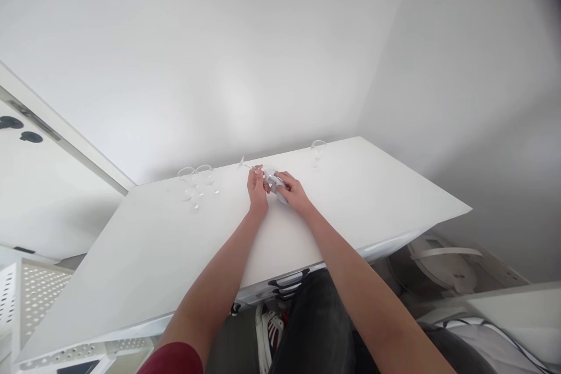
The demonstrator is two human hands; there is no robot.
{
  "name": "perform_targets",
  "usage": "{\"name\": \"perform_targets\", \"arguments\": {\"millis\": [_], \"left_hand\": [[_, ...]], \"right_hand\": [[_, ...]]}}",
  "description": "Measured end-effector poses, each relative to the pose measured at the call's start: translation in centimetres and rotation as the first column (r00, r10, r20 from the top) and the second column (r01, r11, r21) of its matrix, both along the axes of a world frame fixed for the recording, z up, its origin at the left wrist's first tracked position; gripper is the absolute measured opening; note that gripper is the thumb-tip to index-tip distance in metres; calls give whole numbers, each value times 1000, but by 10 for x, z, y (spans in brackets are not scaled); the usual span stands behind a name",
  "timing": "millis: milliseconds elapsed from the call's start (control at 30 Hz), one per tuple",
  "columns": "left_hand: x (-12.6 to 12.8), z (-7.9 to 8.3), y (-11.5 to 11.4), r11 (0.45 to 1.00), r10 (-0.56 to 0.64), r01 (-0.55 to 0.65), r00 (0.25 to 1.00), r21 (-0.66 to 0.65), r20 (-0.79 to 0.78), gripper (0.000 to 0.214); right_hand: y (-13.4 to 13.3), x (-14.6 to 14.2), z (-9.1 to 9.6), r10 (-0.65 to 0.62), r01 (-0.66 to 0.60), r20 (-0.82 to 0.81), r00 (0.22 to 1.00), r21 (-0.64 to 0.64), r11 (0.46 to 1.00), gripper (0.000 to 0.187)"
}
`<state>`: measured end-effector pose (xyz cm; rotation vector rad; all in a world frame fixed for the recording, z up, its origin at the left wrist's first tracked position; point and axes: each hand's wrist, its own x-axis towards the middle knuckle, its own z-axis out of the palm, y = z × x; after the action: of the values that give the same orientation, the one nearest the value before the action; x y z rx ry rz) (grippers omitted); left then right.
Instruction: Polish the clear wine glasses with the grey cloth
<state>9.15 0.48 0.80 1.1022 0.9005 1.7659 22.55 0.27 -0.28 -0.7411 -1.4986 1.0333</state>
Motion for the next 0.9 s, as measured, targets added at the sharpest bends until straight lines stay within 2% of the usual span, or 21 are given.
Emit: {"name": "perform_targets", "arguments": {"millis": [100,267,400,500,633,700,800,900], "left_hand": [[-2,0,-1,1000,4,-4,1000,-4,-18,44],[-5,-5,0,998,-28,25,998,-54,-54,53],[-4,-8,4,998,-32,31,999,-51,-20,56],[-3,-7,4,995,-81,82,997,-53,13,59],[1,-4,2,986,-159,160,987,-39,27,56],[2,-4,2,978,-203,205,978,-39,41,53],[2,-5,4,976,-201,204,979,-80,39,51],[0,-9,6,974,-187,191,981,-125,43,50]], "right_hand": [[-3,-3,0,17,-24,-69,997,-95,995,48],[-6,-4,2,48,-55,-37,998,-208,977,52],[-11,-9,6,206,-212,-50,977,-259,942,62],[-14,-7,12,260,-308,-183,948,-320,896,68],[-16,5,21,320,-499,-449,834,-368,785,62],[-15,10,23,315,-530,-506,803,-366,765,61],[-12,8,19,251,-445,-456,854,-388,807,67],[-9,-2,10,143,-238,-260,955,-383,893,65]]}}
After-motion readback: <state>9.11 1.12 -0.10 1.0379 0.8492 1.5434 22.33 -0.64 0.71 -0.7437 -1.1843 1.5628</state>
